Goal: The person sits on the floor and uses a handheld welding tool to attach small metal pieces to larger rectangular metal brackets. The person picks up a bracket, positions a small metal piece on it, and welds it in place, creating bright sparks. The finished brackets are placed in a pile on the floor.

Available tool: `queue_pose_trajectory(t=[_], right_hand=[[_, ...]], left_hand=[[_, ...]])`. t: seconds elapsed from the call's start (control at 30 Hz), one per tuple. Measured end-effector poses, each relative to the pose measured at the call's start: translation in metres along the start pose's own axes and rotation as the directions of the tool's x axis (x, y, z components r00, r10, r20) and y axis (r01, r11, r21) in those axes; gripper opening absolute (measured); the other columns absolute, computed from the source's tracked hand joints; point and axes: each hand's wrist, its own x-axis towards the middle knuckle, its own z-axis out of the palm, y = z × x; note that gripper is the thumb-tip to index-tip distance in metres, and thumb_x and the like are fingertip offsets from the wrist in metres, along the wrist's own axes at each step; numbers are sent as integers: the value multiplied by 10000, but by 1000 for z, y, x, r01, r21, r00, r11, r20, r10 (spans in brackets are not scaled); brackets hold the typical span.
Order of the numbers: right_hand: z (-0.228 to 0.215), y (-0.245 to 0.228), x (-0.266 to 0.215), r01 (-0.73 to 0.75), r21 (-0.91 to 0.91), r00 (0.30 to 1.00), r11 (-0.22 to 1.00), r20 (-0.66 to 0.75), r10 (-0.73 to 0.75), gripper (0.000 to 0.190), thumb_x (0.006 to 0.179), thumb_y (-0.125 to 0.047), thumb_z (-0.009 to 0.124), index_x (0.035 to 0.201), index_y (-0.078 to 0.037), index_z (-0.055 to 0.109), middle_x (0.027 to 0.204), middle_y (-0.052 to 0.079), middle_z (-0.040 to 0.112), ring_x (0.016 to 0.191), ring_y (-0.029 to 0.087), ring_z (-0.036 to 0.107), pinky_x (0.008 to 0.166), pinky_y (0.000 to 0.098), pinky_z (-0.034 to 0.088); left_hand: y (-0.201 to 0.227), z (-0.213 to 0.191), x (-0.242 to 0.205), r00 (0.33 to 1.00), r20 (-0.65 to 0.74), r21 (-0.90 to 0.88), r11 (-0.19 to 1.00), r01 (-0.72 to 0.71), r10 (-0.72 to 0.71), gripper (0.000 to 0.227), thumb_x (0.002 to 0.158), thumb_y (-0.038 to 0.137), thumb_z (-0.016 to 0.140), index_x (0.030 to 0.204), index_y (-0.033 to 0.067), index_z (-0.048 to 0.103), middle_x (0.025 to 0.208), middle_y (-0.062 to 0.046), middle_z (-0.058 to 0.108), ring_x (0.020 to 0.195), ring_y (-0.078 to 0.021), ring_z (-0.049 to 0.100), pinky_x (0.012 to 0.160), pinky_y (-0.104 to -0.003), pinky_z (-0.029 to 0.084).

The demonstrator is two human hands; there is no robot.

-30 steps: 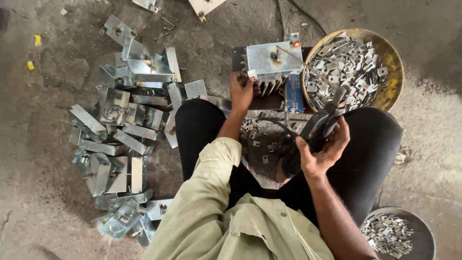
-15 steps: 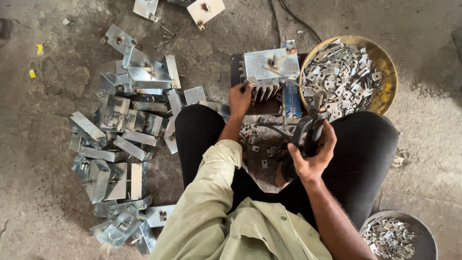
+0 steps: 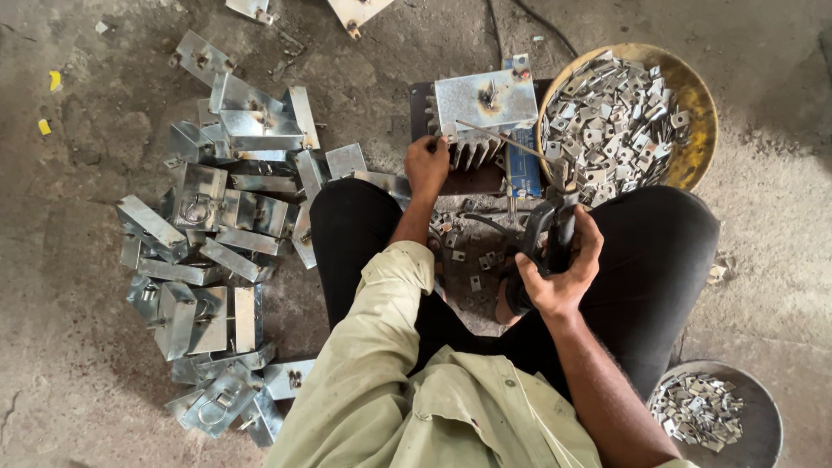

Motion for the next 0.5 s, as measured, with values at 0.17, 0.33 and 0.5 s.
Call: queue_pose_trajectory(t=[0.17,0.33,0.5], right_hand=[[1,-4,0,0,-49,1000,999,5,0,907,765,-188,813,1537,25,388,1367,146,556,1211,221,605,1054,357,531],[2,-6,3,-45,-38,999,998,2,45,907,747,-171,812,1527,27,394,1353,151,560,1193,222,604,1012,342,538],[3,-8,4,-26,-25,1000,999,11,26,899,753,-145,826,1535,0,406,1303,118,590,1028,161,608,906,295,537]], left_hand=[[10,-4,-2,993,62,-11,995,104,-103,265,902,289,695,939,39,774,764,-126,768,648,-270,766,703,-382,574],[12,-5,-3,999,13,22,999,38,-39,272,883,285,710,929,28,787,800,-147,771,724,-292,755,731,-403,568],[2,0,0,1000,1,31,1000,-1,1,268,872,272,709,909,16,779,813,-161,767,771,-319,745,765,-413,558]])
